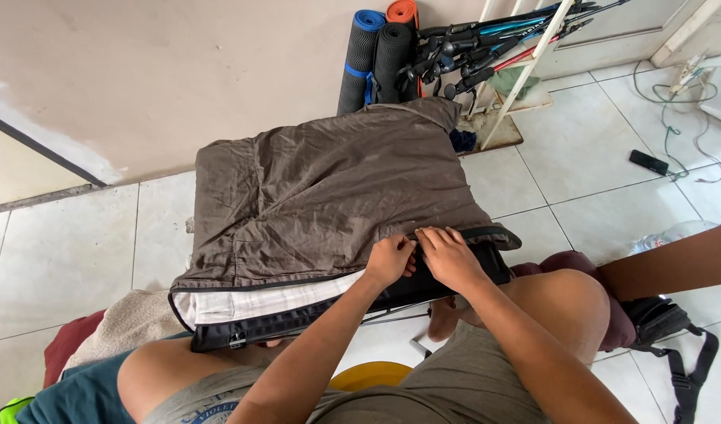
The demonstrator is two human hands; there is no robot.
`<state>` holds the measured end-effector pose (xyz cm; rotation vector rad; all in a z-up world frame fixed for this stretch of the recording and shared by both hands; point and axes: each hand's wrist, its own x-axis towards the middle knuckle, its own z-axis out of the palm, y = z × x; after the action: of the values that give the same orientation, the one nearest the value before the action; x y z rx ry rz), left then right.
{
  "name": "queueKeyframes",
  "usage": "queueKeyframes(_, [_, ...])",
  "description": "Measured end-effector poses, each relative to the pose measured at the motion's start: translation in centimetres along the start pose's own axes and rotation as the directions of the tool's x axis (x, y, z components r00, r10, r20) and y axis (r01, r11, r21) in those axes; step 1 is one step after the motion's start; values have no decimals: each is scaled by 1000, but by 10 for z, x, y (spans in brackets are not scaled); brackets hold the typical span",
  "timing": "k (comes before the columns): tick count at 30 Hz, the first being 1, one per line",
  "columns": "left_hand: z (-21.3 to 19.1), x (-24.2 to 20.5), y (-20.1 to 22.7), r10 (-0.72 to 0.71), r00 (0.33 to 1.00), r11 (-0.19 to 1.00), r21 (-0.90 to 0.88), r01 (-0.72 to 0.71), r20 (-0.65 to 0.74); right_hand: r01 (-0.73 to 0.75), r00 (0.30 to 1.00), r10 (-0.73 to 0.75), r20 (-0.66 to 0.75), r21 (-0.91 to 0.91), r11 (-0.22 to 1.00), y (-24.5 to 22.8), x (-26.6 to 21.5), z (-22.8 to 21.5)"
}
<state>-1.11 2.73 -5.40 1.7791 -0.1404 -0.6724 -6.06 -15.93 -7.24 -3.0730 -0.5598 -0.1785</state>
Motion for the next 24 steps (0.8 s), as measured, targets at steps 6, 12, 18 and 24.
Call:
queueKeyframes(6, [-4, -7, -1, 6, 1000, 996, 88, -7, 9, 81, 977, -96, -191, -86, 993, 31, 3, 25])
queueKeyframes(12, [-26, -37, 10, 105, 994, 969, 221, -106, 16, -79, 909, -31, -415, -245, 966, 67, 3, 41])
queueKeyframes(18, [-76, -75, 15, 238, 969, 901, 387, -195, -66, -186, 870, 18, -492, -295, 937, 91, 4, 41])
queueKeyframes(24, [-119, -121, 19, 253, 961, 949, 225, -222, -116, -339, 798, 4, -602, -444, 830, 122, -8, 5])
